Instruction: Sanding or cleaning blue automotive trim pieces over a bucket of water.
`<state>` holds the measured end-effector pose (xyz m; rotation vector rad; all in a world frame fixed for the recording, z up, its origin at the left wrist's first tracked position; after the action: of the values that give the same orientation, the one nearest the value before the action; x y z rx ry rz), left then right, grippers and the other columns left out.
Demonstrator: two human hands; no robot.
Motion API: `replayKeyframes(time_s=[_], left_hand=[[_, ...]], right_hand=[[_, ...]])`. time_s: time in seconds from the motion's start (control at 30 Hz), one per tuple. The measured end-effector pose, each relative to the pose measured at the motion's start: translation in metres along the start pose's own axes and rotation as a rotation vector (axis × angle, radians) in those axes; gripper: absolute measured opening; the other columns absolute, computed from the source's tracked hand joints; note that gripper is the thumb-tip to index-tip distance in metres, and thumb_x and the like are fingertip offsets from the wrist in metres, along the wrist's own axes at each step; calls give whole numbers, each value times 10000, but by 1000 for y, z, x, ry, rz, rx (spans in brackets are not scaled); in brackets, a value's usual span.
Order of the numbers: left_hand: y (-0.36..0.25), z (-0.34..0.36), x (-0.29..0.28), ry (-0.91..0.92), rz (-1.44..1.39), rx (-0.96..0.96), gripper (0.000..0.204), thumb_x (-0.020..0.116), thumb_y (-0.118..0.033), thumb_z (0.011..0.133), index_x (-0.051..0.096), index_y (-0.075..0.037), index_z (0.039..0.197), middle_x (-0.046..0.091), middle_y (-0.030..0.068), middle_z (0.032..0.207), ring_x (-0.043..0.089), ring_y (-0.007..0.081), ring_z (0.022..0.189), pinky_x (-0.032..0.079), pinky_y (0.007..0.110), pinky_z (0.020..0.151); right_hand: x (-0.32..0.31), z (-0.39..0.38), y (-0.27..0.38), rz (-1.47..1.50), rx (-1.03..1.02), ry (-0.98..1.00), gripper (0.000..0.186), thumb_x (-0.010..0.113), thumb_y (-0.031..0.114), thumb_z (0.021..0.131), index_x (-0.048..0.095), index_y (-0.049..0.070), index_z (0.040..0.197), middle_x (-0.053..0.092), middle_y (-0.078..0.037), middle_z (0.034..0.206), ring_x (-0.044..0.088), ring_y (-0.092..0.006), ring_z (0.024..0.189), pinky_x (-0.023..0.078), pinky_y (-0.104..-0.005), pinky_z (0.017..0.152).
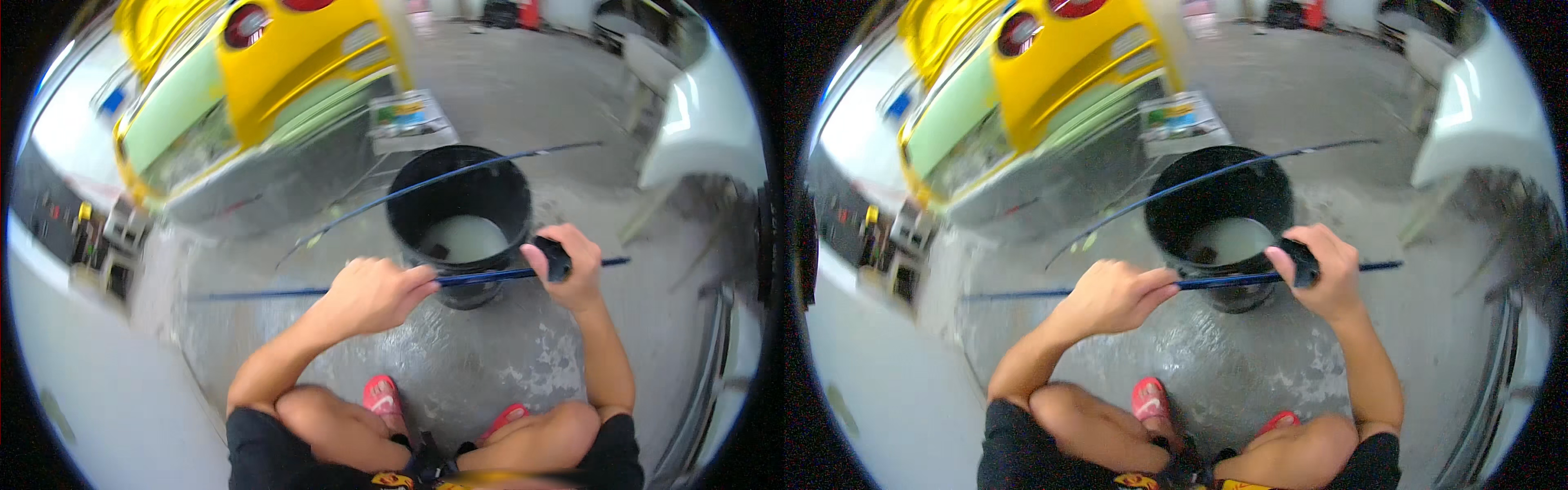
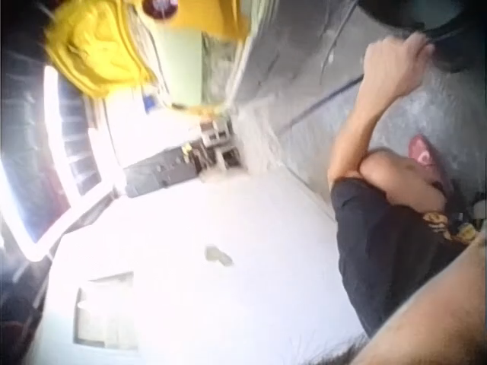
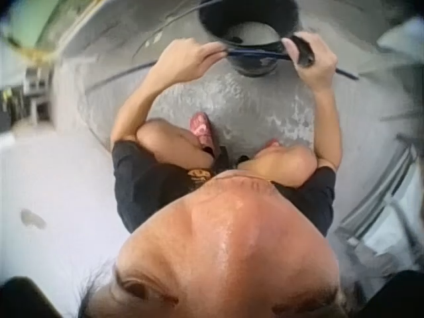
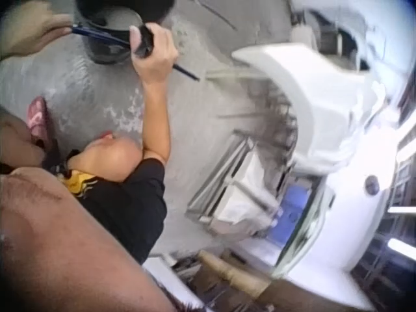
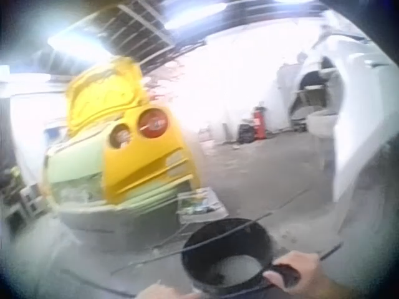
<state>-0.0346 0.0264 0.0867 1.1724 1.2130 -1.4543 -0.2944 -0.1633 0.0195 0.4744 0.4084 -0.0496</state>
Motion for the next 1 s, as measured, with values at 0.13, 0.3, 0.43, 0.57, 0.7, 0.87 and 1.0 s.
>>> replayKeyframes(time_s=[0.13, 0.3, 0.43, 0.57, 0.7, 0.87, 1.0], left_hand=[[1, 9, 11, -67, 19, 60, 343, 622, -460, 1101, 731, -139, 1044, 702, 183, 690, 732, 437, 665, 572, 566, 583], [-3, 16, 16, -136, 42, 88, 365, 678, -473, 1059, 757, -129, 966, 729, 157, 702, 764, 409, 683, 597, 535, 597], [-2, 23, 21, -116, 120, 121, 320, 731, -435, 1015, 754, -118, 982, 744, 137, 725, 782, 388, 713, 606, 506, 604], [4, 29, 30, -142, 112, 167, 232, 749, -350, 994, 754, -121, 1029, 766, 129, 846, 801, 375, 775, 618, 492, 623], [5, 35, 40, -143, 93, 207, 187, 754, -280, 966, 770, -140, 1089, 770, 127, 934, 810, 377, 805, 627, 494, 634], [6, 41, 46, -67, 71, 209, 217, 752, -261, 947, 779, -147, 1131, 771, 124, 929, 812, 378, 811, 627, 497, 635], [3, 45, 51, -72, 79, 202, 213, 743, -269, 953, 779, -140, 1118, 775, 114, 911, 812, 376, 802, 623, 498, 631]], right_hand=[[7, -9, -2, -48, -8, 14, 211, 871, 152, 970, 749, 21, 1082, 770, -136, 953, 752, -277, 810, 591, -351, 765], [12, -17, -20, -104, 92, -57, 185, 790, 165, 1062, 733, -9, 1087, 758, -85, 917, 715, -178, 814, 568, -322, 771], [12, -24, -33, -154, 244, -33, 222, 769, 205, 1090, 727, -11, 1063, 720, -34, 874, 644, -118, 787, 538, -307, 742], [9, -29, -50, -158, 325, 69, 264, 763, 245, 1095, 723, -11, 1046, 660, -21, 831, 567, -116, 740, 496, -302, 705], [10, -33, -63, -150, 357, 107, 300, 757, 275, 1098, 712, -14, 1031, 629, -15, 811, 534, -119, 721, 473, -308, 685], [12, -34, -59, -159, 401, 138, 310, 757, 281, 1097, 704, -16, 1028, 627, -15, 803, 547, -118, 730, 482, -310, 693], [19, -34, -45, -148, 374, 124, 296, 763, 267, 1094, 704, -17, 1033, 645, -19, 812, 574, -109, 749, 499, -298, 705]])
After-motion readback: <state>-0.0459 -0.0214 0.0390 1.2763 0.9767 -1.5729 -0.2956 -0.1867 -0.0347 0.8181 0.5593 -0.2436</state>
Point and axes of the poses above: each hand's wrist, its own z-axis towards the middle knuckle, its own x-axis out of the palm, y = z × x, the point moved 1 cm from there along z, towards the middle knuckle
